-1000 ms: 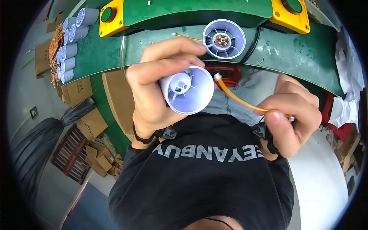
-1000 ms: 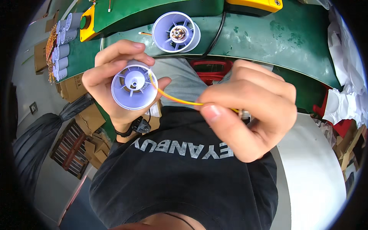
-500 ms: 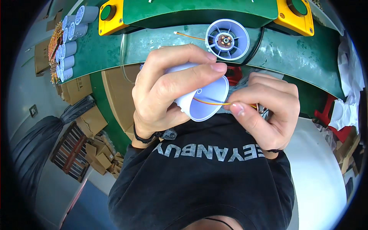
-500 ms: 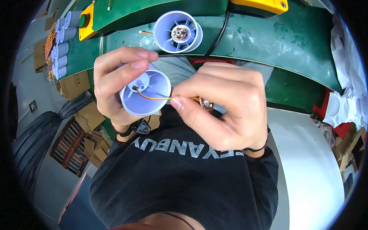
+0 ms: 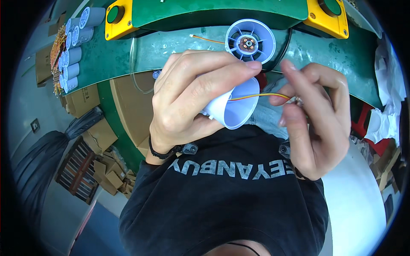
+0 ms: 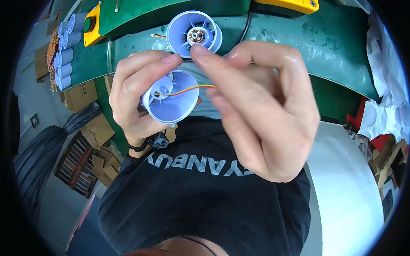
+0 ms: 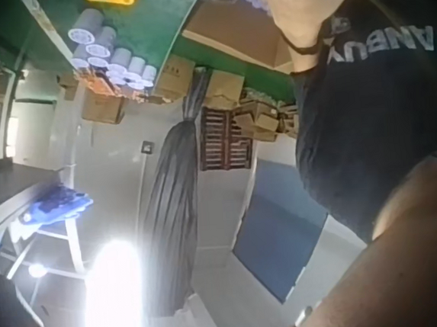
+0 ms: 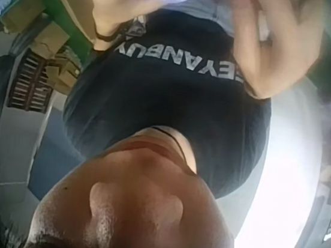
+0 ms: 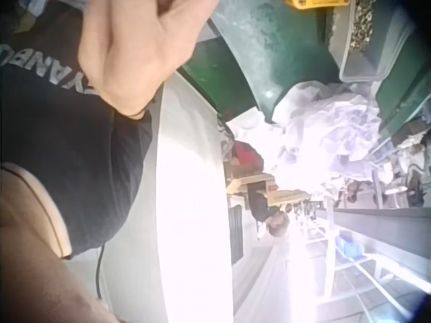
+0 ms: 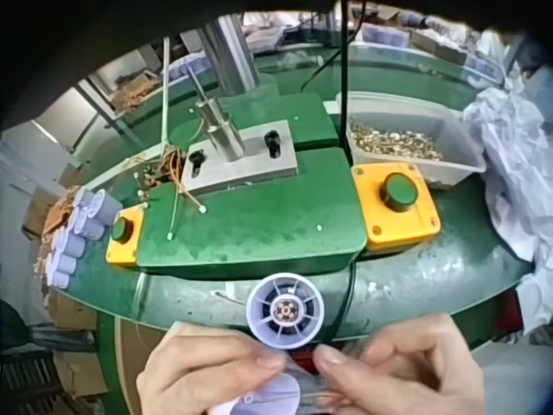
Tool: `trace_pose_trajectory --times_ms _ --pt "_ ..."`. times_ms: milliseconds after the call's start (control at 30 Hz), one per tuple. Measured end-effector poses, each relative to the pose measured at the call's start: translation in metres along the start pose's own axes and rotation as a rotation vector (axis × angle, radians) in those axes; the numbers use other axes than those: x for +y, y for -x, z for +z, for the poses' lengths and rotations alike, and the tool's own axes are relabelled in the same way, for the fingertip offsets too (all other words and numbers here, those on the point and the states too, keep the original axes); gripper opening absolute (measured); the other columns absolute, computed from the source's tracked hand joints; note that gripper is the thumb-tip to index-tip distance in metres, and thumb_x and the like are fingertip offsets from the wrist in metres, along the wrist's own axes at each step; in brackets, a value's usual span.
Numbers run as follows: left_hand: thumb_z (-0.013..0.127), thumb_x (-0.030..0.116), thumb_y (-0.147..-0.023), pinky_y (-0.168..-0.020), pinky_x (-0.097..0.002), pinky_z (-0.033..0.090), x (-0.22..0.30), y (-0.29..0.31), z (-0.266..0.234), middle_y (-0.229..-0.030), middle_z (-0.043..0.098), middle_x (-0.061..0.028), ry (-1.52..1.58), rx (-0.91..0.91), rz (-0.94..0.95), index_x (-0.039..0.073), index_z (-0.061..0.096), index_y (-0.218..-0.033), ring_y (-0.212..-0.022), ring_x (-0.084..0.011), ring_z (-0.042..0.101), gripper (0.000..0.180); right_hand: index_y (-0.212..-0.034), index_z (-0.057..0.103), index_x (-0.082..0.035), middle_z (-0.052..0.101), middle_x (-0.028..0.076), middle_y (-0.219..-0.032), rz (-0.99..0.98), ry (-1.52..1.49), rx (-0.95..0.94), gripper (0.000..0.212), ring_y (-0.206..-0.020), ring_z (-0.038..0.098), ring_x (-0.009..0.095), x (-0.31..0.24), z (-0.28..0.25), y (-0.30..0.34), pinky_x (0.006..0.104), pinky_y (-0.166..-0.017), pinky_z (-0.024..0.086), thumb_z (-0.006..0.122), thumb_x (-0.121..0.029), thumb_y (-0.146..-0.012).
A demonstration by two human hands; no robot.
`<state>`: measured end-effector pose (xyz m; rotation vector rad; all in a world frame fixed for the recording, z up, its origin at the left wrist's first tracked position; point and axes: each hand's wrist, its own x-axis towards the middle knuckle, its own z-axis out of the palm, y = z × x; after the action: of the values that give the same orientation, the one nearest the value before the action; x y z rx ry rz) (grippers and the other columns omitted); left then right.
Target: Assembling LED light bulb housings by inserting internal components and using a machine press.
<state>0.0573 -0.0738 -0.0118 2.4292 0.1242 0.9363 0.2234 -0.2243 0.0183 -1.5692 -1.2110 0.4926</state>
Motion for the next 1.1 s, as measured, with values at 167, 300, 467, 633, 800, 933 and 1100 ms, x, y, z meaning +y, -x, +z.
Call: trace_pose_trajectory --times_ms 167,300,467,633,800,933,1100 --pt "0.091 0.020 -0.069 -0.075 -0.0342 0.054 0.006 -0.002 -0.002 -0.105 0.070 -0.0167 -0.024 -0.049 -0.040 -0.004 0.067 -0.121 -0.090 -0.0261 0.071 0.063 -0.109 0.072 0.008 0.070 0.022 -0.102 -0.283 -0.085 -0.066 0.031 -0.083 0.072 0.023 0.016 -0.012 -0.006 0.0244 -0.062 0.053 0.079 0.005 -0.080" --pt "0.091 0.022 -0.068 -0.077 -0.0358 0.054 0.011 -0.007 -0.003 -0.107 0.072 -0.0166 0.003 -0.086 -0.048 -0.005 0.066 -0.123 -0.090 -0.0262 0.071 0.065 -0.105 0.072 0.007 0.072 0.027 -0.105 -0.491 -0.097 -0.062 0.037 -0.081 0.073 0.026 0.020 -0.005 -0.008 0.0266 -0.063 0.056 0.087 0.001 -0.072" --pt "0.089 0.024 -0.069 -0.080 -0.0373 0.054 0.022 -0.015 -0.013 -0.106 0.075 -0.0156 -0.078 -0.204 -0.064 -0.004 0.067 -0.123 -0.092 -0.0251 0.073 0.065 -0.105 0.073 0.007 0.072 0.025 -0.103 -0.519 -0.094 -0.098 0.036 -0.080 0.072 0.028 0.021 -0.002 -0.009 0.0264 -0.063 0.055 0.086 -0.001 -0.072" --pt "0.086 0.028 -0.073 -0.081 -0.0361 0.054 0.023 -0.013 -0.008 -0.098 0.077 -0.0149 -0.042 -0.136 -0.042 -0.005 0.070 -0.119 -0.091 -0.0247 0.075 0.059 -0.098 0.077 0.003 0.075 0.016 -0.095 -0.477 0.079 -0.213 0.032 -0.077 0.066 0.024 0.005 -0.012 -0.019 0.0260 -0.061 0.050 0.086 -0.005 -0.069" --pt "0.084 0.029 -0.074 -0.077 -0.0344 0.054 0.021 -0.014 -0.010 -0.094 0.077 -0.0152 0.024 -0.137 -0.070 -0.006 0.072 -0.113 -0.085 -0.0264 0.076 0.054 -0.089 0.080 -0.002 0.075 0.009 -0.087 -0.420 0.018 -0.315 0.025 -0.075 0.058 0.021 0.010 -0.014 -0.025 0.0270 -0.062 0.046 0.087 -0.011 -0.066" --pt "0.084 0.028 -0.073 -0.073 -0.0329 0.054 0.022 -0.014 -0.010 -0.094 0.077 -0.0159 0.091 -0.127 -0.030 -0.007 0.072 -0.112 -0.085 -0.0270 0.076 0.054 -0.087 0.079 -0.002 0.075 0.010 -0.086 -0.440 -0.052 -0.249 0.025 -0.075 0.060 0.022 0.006 -0.004 -0.022 0.0270 -0.061 0.047 0.087 -0.011 -0.065" --pt "0.083 0.026 -0.073 -0.074 -0.0321 0.053 0.021 -0.011 -0.011 -0.094 0.077 -0.0164 -0.038 -0.141 -0.026 -0.007 0.072 -0.112 -0.086 -0.0267 0.076 0.052 -0.085 0.078 -0.001 0.074 0.010 -0.083 -0.477 0.204 -0.218 0.025 -0.074 0.061 0.022 -0.002 0.002 -0.017 0.0271 -0.060 0.048 0.087 -0.009 -0.063"
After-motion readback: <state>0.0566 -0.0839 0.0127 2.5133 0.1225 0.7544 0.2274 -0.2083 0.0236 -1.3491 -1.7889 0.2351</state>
